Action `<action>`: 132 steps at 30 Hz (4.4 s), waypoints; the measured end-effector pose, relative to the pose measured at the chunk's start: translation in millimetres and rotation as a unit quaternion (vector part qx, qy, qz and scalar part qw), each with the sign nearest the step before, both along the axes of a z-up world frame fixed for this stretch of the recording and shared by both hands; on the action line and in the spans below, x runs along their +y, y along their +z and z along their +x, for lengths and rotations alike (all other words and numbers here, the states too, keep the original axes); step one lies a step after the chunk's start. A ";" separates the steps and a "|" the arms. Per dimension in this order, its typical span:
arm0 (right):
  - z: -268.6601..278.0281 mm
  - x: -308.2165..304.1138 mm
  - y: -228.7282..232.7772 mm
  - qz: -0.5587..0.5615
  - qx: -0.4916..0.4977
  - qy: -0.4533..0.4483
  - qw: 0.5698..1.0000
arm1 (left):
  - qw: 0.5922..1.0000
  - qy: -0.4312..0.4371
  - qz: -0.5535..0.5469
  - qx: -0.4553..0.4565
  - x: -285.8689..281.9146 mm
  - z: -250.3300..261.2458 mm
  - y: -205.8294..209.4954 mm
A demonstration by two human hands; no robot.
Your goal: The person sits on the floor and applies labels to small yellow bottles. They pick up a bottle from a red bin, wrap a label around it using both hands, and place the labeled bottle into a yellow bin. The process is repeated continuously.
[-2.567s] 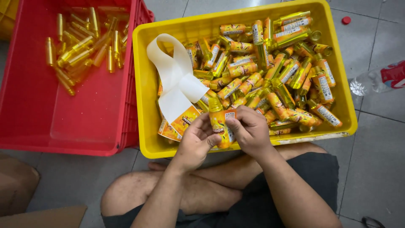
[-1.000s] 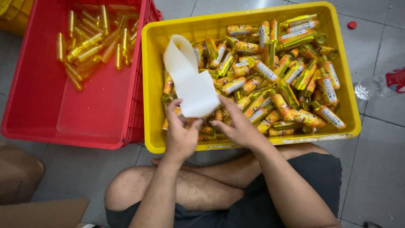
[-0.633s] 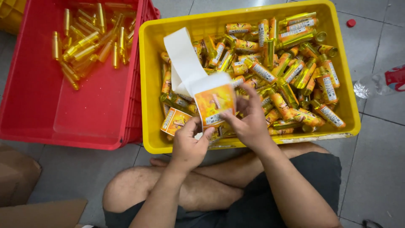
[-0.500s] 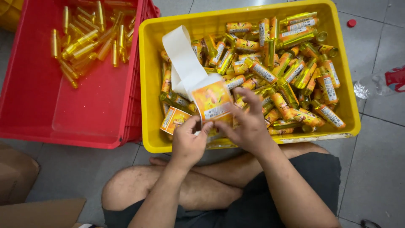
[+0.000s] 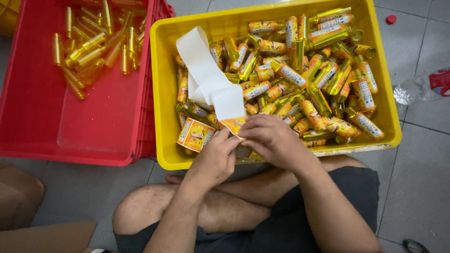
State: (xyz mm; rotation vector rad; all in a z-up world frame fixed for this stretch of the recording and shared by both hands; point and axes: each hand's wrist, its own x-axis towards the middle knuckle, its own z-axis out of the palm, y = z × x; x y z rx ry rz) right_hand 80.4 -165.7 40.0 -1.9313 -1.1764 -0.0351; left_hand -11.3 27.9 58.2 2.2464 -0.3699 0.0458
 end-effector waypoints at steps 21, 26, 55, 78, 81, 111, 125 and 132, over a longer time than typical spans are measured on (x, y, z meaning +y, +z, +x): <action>-3.9 5.5 -11.4 0.115 -0.095 -0.109 0.983 | 0.994 0.047 -0.075 0.064 -3.2 8.8 -9.4; -5.9 1.9 -11.7 0.078 0.015 -0.065 0.995 | 0.998 0.032 -0.031 0.034 -3.1 6.2 -15.8; -24.6 196.0 59.3 0.062 0.386 0.165 0.905 | 0.702 0.315 -0.639 -0.008 134.1 -53.8 54.3; 89.0 435.5 -32.1 0.021 0.445 -0.072 0.892 | 0.845 0.445 0.252 0.156 487.0 149.1 -206.2; 82.5 414.1 -25.6 0.091 0.479 -0.082 0.869 | 0.814 0.437 0.296 0.244 505.3 142.4 -249.3; 10.2 -21.2 -26.9 0.242 0.328 -0.257 0.876 | 0.788 0.176 -0.562 0.179 -11.3 30.5 -55.2; 25.3 -1.7 -43.3 0.215 0.357 -0.249 0.874 | 0.806 0.210 -0.529 0.161 -0.2 52.4 -69.2; 19.7 -5.7 -43.3 0.230 0.346 -0.245 0.876 | 0.818 0.188 -0.528 0.132 -2.0 45.2 -43.4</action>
